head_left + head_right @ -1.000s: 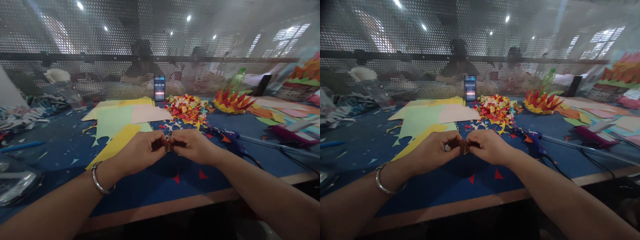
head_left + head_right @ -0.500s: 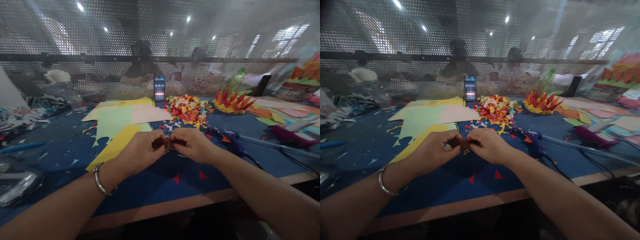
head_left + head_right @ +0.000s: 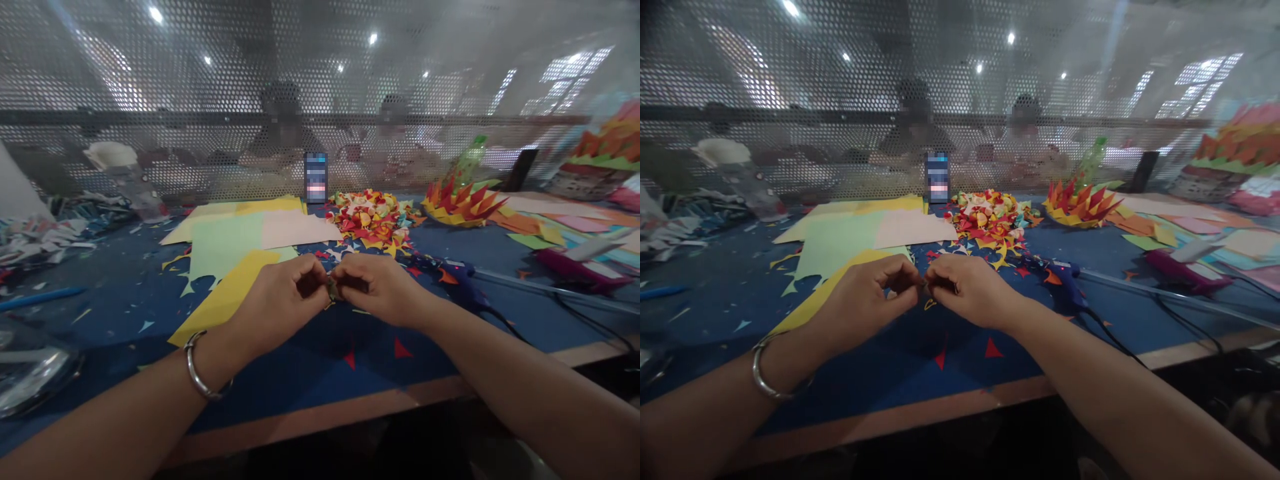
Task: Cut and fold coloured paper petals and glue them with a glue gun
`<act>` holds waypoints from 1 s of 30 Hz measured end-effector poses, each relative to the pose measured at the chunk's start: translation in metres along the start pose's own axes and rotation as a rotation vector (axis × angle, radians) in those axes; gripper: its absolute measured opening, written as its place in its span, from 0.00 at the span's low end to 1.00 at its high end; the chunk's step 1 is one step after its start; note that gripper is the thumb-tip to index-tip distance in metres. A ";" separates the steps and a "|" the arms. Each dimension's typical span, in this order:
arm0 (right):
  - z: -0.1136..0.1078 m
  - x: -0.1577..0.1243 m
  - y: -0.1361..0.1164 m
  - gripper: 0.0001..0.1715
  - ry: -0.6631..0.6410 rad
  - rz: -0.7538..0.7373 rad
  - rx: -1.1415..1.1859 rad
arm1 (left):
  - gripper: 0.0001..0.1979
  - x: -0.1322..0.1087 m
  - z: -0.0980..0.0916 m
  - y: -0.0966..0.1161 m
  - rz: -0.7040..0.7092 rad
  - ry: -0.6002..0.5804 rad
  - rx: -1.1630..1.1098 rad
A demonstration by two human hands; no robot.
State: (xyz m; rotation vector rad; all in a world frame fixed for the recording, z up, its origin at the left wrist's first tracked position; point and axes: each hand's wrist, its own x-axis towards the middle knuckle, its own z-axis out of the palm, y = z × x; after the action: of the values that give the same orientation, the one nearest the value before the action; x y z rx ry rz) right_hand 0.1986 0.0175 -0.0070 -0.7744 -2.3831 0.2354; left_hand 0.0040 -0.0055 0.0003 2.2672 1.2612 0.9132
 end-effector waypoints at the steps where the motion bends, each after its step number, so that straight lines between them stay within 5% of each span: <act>1: 0.000 0.000 -0.001 0.05 -0.003 0.005 0.000 | 0.02 0.000 0.000 0.000 -0.006 -0.003 -0.008; 30: 0.000 0.000 0.004 0.09 -0.139 0.025 -0.056 | 0.07 0.005 -0.007 -0.012 0.070 -0.145 0.157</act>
State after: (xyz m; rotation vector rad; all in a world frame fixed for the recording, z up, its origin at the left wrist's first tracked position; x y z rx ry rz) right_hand 0.2006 0.0213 -0.0081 -0.8394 -2.5215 0.2411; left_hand -0.0065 0.0050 -0.0004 2.4642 1.2353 0.6794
